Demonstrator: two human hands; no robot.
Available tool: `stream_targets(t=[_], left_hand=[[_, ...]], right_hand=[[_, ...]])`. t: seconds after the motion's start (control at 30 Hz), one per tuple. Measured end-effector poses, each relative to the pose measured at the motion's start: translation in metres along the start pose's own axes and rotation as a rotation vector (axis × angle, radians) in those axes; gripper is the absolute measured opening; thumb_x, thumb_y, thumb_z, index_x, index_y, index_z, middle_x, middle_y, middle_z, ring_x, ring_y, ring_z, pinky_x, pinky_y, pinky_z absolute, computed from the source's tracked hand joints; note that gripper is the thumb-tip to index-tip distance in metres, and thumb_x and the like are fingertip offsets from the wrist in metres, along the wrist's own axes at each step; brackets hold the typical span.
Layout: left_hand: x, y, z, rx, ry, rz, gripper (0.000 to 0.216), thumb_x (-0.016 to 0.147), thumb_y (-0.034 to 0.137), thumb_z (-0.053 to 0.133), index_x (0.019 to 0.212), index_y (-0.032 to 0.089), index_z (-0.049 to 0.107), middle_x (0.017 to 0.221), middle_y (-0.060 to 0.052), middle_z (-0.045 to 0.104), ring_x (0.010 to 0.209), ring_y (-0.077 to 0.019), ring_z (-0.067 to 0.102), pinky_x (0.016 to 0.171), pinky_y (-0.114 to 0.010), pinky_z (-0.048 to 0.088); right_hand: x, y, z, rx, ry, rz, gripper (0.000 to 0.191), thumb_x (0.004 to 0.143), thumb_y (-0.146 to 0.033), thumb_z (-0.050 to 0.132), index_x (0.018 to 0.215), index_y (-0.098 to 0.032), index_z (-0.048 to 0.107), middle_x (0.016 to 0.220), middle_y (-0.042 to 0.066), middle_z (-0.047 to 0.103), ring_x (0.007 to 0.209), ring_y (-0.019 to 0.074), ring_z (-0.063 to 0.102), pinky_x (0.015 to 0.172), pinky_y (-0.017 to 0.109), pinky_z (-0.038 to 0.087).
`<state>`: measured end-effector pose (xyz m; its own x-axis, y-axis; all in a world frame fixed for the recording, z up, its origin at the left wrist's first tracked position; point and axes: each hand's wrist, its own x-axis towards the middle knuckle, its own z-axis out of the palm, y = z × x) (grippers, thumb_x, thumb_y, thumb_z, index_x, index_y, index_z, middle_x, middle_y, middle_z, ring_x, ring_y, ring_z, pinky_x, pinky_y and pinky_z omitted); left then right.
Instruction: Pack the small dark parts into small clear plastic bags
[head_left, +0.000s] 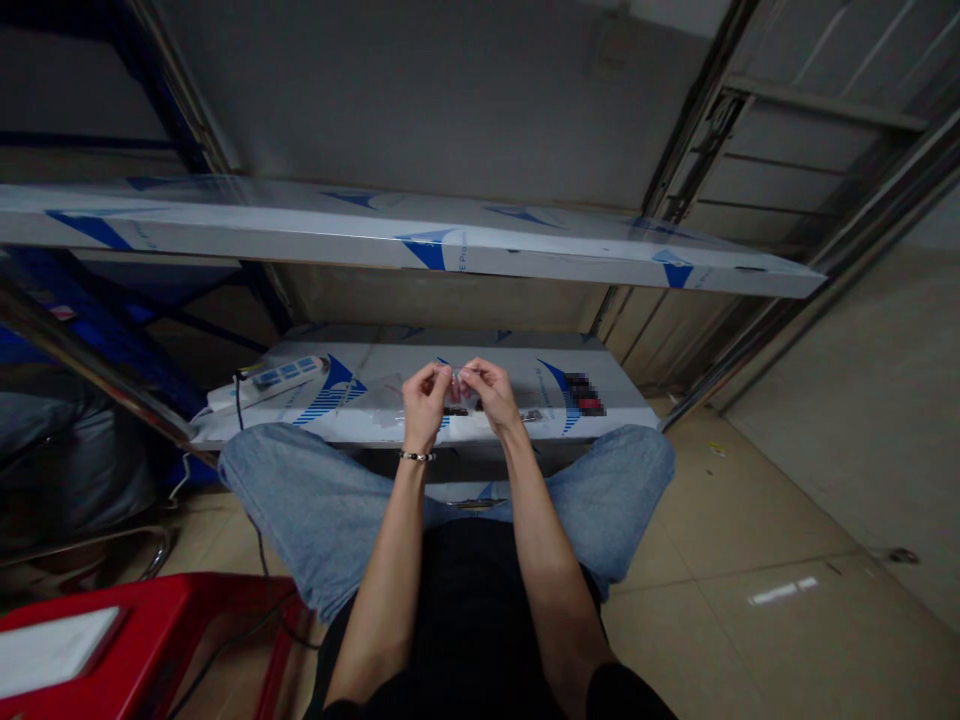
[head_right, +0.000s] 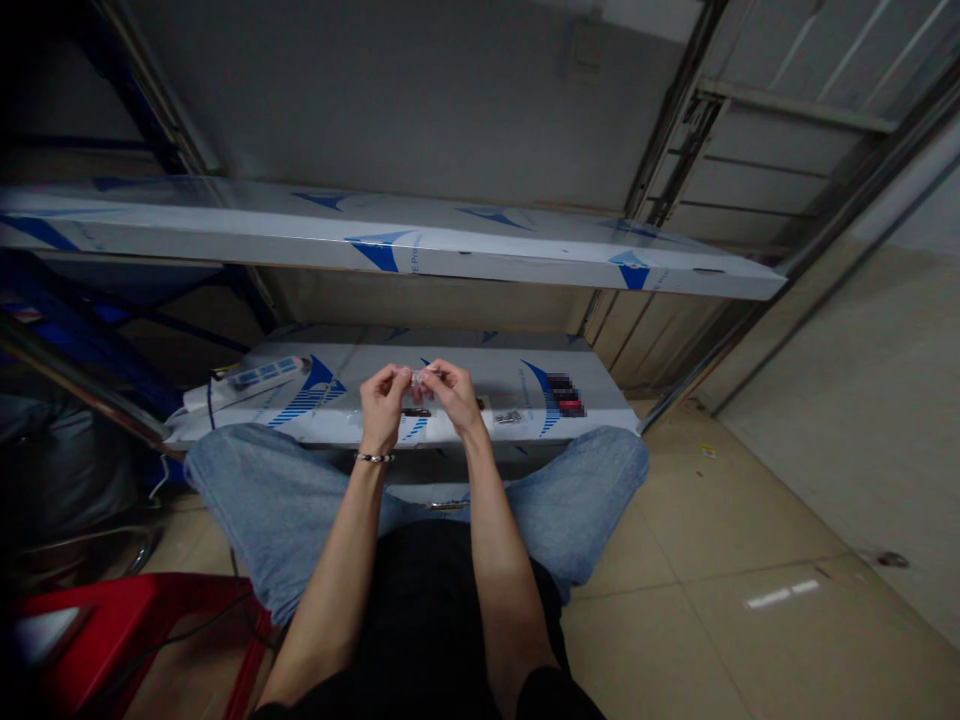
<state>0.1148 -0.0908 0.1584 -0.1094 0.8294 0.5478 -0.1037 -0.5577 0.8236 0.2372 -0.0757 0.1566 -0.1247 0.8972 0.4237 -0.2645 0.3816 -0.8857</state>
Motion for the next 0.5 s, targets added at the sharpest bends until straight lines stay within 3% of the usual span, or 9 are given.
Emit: stream_targets(t=[0.2, 0.37, 0.5], left_hand=[[0.0, -0.012, 0.011, -0.06, 0.058, -0.012, 0.037, 0.092, 0.047, 0.064, 0.069, 0.02, 0.059, 0.061, 0.002, 0.054, 0.057, -0.0126, 0.049, 0.058, -0.025, 0.041], [0.001, -0.014, 0.006, -0.036, -0.041, -0.026, 0.035, 0.092, 0.047, 0.065, 0.071, 0.02, 0.061, 0.062, 0.001, 0.057, 0.058, -0.0133, 0.052, 0.061, -0.026, 0.042], [0.001, -0.014, 0.004, 0.007, -0.007, -0.008, 0.036, 0.092, 0.046, 0.065, 0.068, 0.019, 0.062, 0.058, 0.001, 0.058, 0.057, -0.0134, 0.052, 0.061, -0.026, 0.042]], right_hand=[[0.003, 0.005, 0.002, 0.112, 0.065, -0.008, 0.036, 0.081, -0.053, 0.07, 0.071, -0.022, 0.053, 0.059, -0.005, 0.047, 0.054, 0.0117, 0.045, 0.054, 0.025, 0.038], [0.003, -0.002, -0.004, 0.001, -0.033, -0.016, 0.034, 0.085, -0.052, 0.069, 0.075, -0.021, 0.059, 0.057, -0.004, 0.052, 0.053, 0.0111, 0.044, 0.052, 0.024, 0.033], [0.003, -0.003, -0.008, -0.053, 0.008, -0.004, 0.04, 0.078, -0.056, 0.076, 0.073, -0.019, 0.06, 0.059, -0.003, 0.055, 0.051, 0.0098, 0.044, 0.049, 0.023, 0.033]])
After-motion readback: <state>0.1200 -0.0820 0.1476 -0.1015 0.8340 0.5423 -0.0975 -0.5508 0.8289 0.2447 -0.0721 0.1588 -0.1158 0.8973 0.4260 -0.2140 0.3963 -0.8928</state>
